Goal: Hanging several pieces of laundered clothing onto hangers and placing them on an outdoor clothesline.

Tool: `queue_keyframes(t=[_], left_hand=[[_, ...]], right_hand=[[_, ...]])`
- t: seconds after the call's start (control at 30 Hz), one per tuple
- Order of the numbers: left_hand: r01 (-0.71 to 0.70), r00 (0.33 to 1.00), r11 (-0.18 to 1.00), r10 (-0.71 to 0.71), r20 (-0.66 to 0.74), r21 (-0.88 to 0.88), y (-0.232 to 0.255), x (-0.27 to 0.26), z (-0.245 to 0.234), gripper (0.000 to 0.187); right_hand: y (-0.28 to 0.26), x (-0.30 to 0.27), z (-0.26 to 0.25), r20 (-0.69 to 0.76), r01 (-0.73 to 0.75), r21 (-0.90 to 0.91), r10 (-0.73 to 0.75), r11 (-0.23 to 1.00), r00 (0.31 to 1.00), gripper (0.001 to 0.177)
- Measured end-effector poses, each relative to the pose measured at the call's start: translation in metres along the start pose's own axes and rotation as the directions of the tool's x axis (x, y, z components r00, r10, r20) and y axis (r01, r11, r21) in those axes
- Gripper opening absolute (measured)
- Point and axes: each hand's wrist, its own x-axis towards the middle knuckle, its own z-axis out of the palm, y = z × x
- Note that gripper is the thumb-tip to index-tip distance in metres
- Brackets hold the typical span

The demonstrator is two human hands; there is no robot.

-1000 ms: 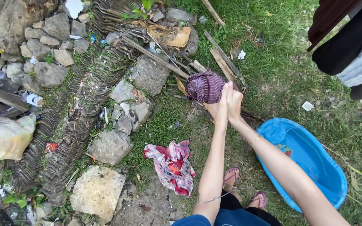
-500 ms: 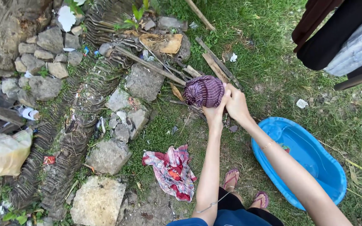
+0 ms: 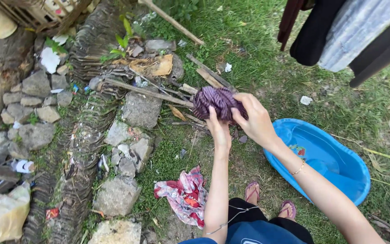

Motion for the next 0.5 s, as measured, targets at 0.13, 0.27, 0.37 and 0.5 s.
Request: queue_keyframes(t=[0.13, 0.27, 0.37, 0.5], left_hand=[[0.030, 0.976, 0.999, -0.025, -0.214, 0.017, 0.001, 0.001, 0.002, 0.097], [0.090, 0.968, 0.994, -0.101, -0.229, -0.057, 0.006, 0.002, -0.002, 0.096], [0.154, 0.958, 0.985, -0.167, -0.233, -0.073, -0.010, 0.005, -0.006, 0.093], [0.196, 0.960, 0.964, -0.226, -0.164, -0.182, -0.034, 0.007, 0.003, 0.082]], right_hand=[[0.035, -0.028, -0.003, -0.187, -0.080, -0.055, 0.069, 0.995, 0.980, 0.022], [0.034, -0.028, -0.058, -0.353, -0.308, -0.021, 0.281, 0.951, 0.892, 0.026], [0.064, -0.045, -0.088, -0.450, -0.195, 0.471, 0.425, 0.860, 0.785, 0.019], [0.085, -0.074, -0.125, -0.609, -0.159, 0.557, 0.531, 0.815, 0.589, 0.021]])
